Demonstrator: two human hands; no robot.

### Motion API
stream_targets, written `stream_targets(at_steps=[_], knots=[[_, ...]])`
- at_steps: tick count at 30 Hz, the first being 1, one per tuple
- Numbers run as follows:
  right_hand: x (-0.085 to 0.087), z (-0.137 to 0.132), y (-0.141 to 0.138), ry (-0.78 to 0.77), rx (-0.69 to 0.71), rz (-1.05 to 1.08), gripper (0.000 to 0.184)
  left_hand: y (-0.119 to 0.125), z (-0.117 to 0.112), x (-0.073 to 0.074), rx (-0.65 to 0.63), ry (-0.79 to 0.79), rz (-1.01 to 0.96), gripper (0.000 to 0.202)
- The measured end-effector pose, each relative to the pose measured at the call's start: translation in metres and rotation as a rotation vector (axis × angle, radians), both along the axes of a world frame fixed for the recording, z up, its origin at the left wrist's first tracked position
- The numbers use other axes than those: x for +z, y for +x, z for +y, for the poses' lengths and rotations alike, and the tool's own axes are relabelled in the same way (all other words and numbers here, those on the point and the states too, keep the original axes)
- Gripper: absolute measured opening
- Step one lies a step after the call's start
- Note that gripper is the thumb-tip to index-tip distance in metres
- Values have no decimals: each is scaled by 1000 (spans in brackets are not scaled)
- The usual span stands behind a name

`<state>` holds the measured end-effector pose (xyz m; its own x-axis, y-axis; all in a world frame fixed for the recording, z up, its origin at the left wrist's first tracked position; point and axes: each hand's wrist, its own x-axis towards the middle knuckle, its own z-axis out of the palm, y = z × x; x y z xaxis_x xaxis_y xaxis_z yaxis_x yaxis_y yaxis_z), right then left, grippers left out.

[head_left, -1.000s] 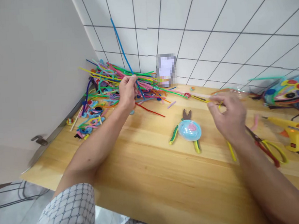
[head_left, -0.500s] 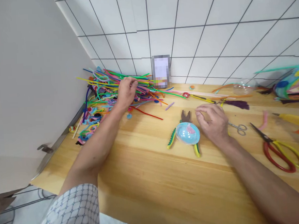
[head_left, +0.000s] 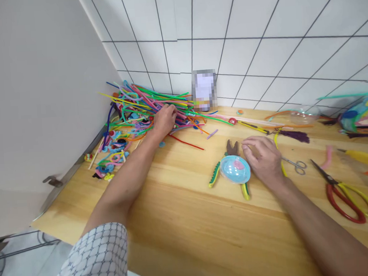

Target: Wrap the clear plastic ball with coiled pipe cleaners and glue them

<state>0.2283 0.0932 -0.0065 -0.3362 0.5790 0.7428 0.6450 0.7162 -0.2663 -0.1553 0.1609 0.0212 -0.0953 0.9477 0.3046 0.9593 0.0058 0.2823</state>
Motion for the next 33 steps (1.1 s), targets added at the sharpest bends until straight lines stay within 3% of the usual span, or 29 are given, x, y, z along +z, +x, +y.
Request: stream_targets(at_steps=[7,13,17,21,27,33], knots=[[5,0,3,-11,-28,-11,9,0,0,-8,-16,166,-155,18],[44,6,-13,-63,4,-48,11,3,3,-14,-49,190,-225,31],[76,36,-49,-161,62,-244,18,6,6,-16,-105,168,-143,32],[92,76,-104,-304,11,-421,27,9,7,-19,-137,126,-97,33],[93,114,-184,-445,-217,-669,39,12,4,-18,-126,108,-76,46],[83,133,-221,-467,-298,-795,38,15,2,-15,-93,75,-66,45]])
